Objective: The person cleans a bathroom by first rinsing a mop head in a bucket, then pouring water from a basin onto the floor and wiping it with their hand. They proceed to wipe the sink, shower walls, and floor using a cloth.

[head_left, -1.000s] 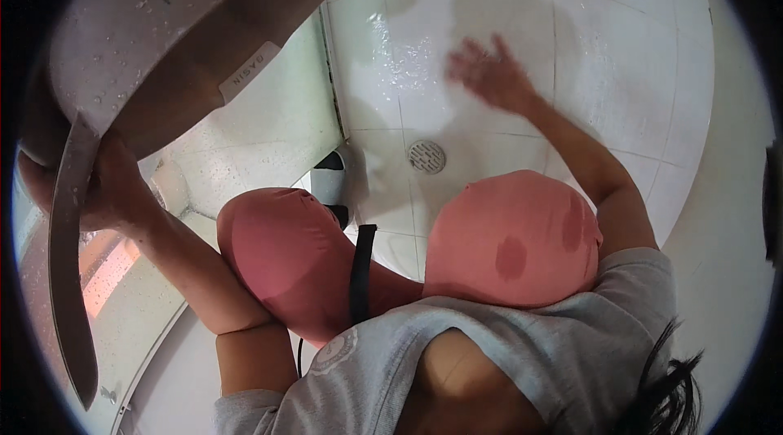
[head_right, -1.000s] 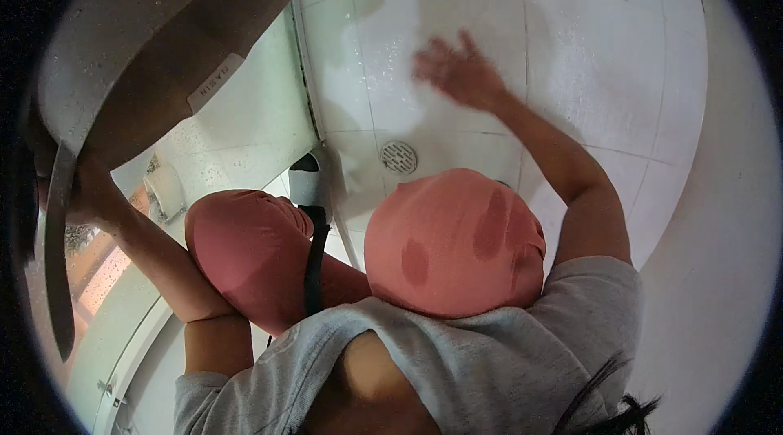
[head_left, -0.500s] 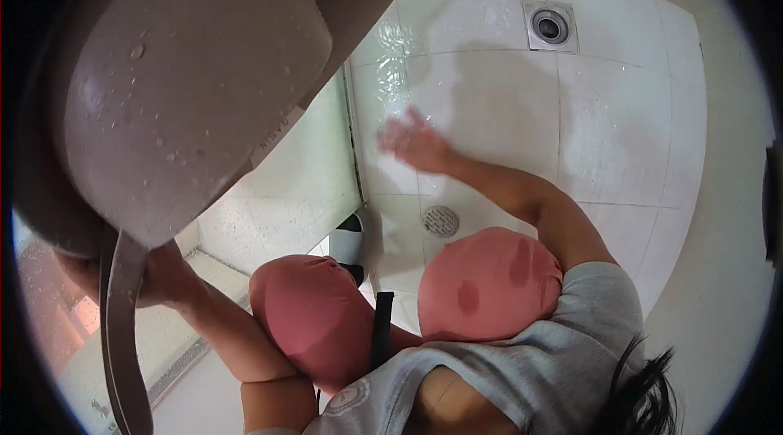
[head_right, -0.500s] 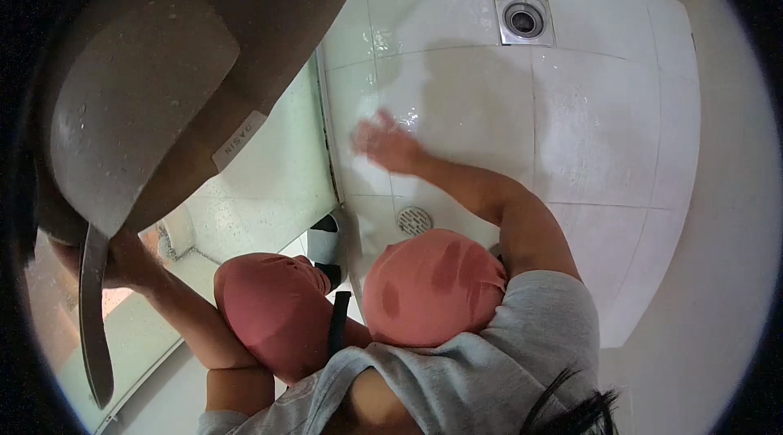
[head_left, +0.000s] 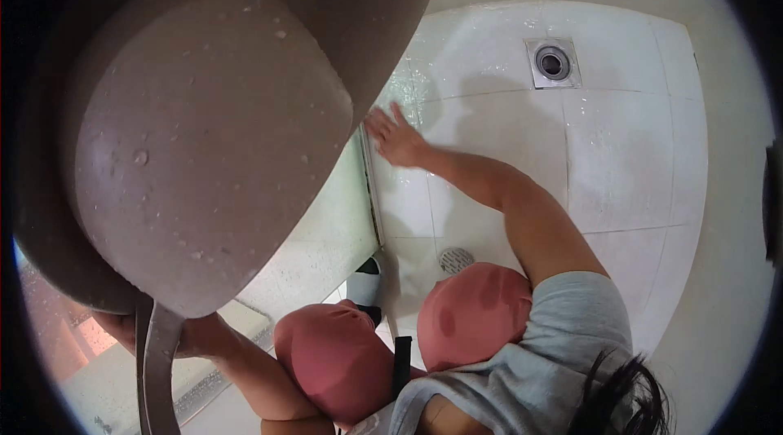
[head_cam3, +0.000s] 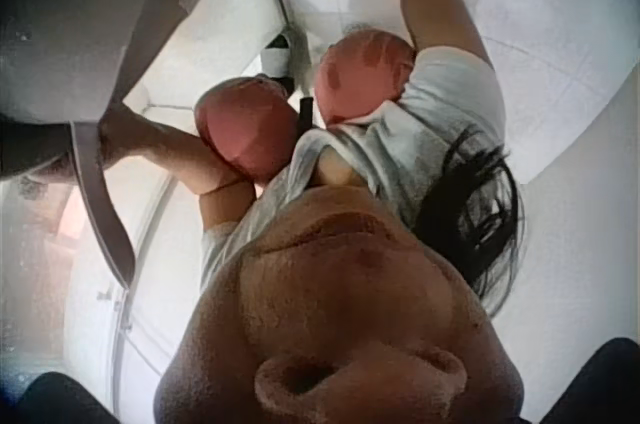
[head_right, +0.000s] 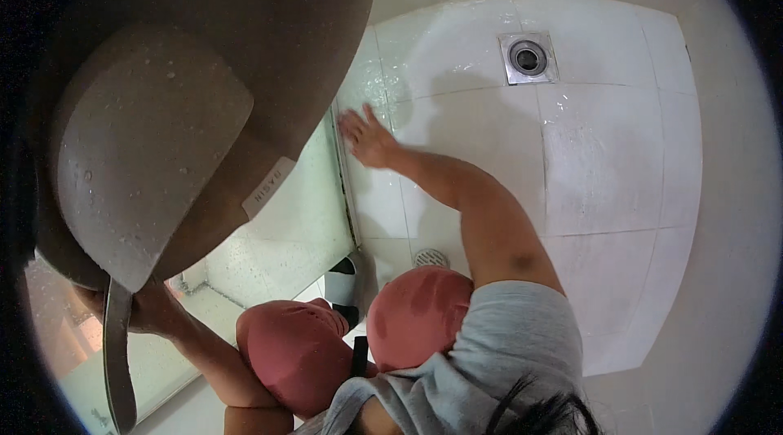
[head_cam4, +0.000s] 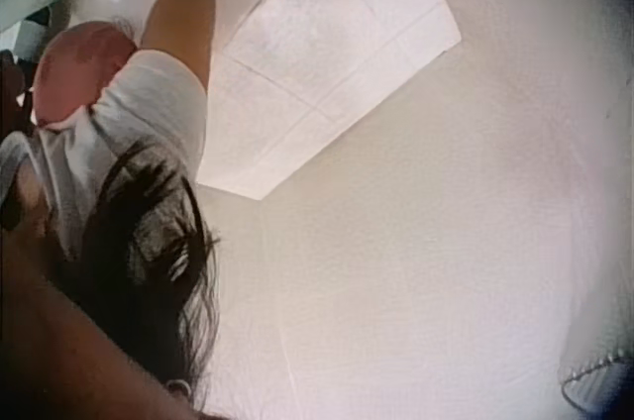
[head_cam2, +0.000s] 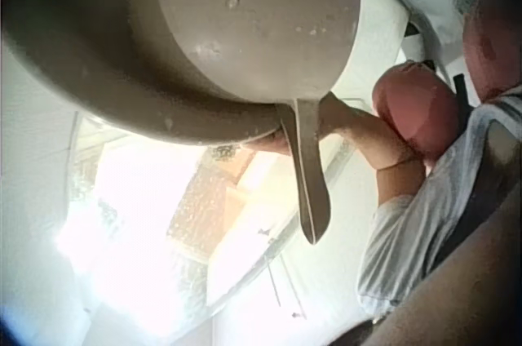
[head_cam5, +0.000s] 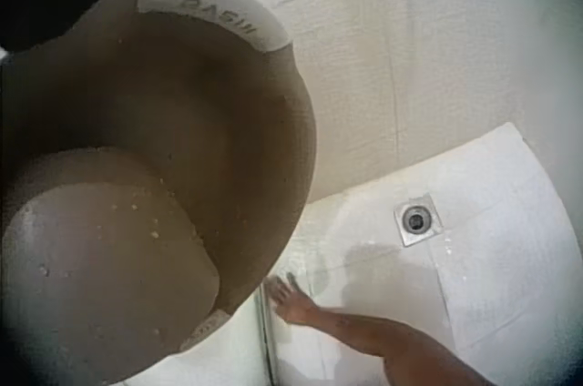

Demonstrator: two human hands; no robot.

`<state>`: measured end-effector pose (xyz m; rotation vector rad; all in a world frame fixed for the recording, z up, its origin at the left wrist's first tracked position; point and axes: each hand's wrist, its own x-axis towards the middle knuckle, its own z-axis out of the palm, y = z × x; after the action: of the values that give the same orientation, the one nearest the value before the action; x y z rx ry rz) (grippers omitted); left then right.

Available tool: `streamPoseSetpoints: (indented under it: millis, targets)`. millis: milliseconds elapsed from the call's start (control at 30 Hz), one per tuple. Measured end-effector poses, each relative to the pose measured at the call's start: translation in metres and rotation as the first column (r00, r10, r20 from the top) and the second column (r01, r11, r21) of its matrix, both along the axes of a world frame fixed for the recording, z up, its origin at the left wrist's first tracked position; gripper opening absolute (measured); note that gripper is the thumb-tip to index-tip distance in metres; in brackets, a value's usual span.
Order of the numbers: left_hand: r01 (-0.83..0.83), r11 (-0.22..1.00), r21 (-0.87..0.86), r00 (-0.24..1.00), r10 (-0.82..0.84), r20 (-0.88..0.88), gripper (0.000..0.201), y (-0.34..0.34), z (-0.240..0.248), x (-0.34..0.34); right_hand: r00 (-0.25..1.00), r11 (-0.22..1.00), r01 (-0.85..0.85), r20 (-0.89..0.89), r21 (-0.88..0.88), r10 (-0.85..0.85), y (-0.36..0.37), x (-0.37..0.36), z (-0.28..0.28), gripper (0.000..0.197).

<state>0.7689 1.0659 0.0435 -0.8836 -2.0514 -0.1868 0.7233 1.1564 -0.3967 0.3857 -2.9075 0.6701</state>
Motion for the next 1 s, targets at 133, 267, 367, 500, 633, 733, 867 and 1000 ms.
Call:
streamPoseSetpoints:
  millis: [133,267,367,500,633,733,867,1000]
  targets:
    - [-0.042,0.994,0.099,0.997,0.034,0.074,0.063,0.007,-0.011,0.0,0.866,0.901,0.297,-0.308,-0.317,-0.394,0.052,-0.073,-0.033,0.051]
    - [0.002,0.919,0.395,0.914,-0.161,0.372,0.061,0.009,-0.025,-0.003,0.89,0.498,0.291,0.04,-0.817,-0.453,0.118,-0.075,-0.049,0.051]
    - [-0.133,0.88,0.456,0.863,-0.123,0.491,0.061,-0.012,-0.032,-0.014,0.782,0.753,0.522,0.128,0.4,-0.61,0.158,-0.044,-0.013,0.052]
    - [-0.252,0.821,0.512,0.752,-0.167,0.638,0.056,-0.01,-0.044,-0.031,0.627,0.596,0.76,-0.052,0.261,-0.777,0.204,0.009,-0.027,0.052]
    - [-0.344,0.767,0.542,0.648,-0.224,0.728,0.049,-0.009,-0.051,-0.039,0.811,0.779,0.572,-0.033,0.259,-0.584,0.167,0.084,-0.002,0.048]
    - [-0.397,0.761,0.513,0.575,-0.23,0.785,0.048,-0.001,-0.056,-0.049,0.999,0.992,-0.024,-0.028,0.124,0.028,0.097,0.183,0.022,0.042]
    - [-0.532,0.692,0.488,0.437,-0.269,0.858,0.048,0.002,-0.071,-0.062,0.955,0.937,-0.275,0.056,-0.215,0.293,0.085,0.225,0.011,0.043]
    - [-0.624,0.683,0.379,0.257,-0.279,0.925,0.045,-0.007,-0.096,-0.084,0.989,0.956,0.003,0.143,-0.294,0.041,0.149,0.184,0.002,0.049]
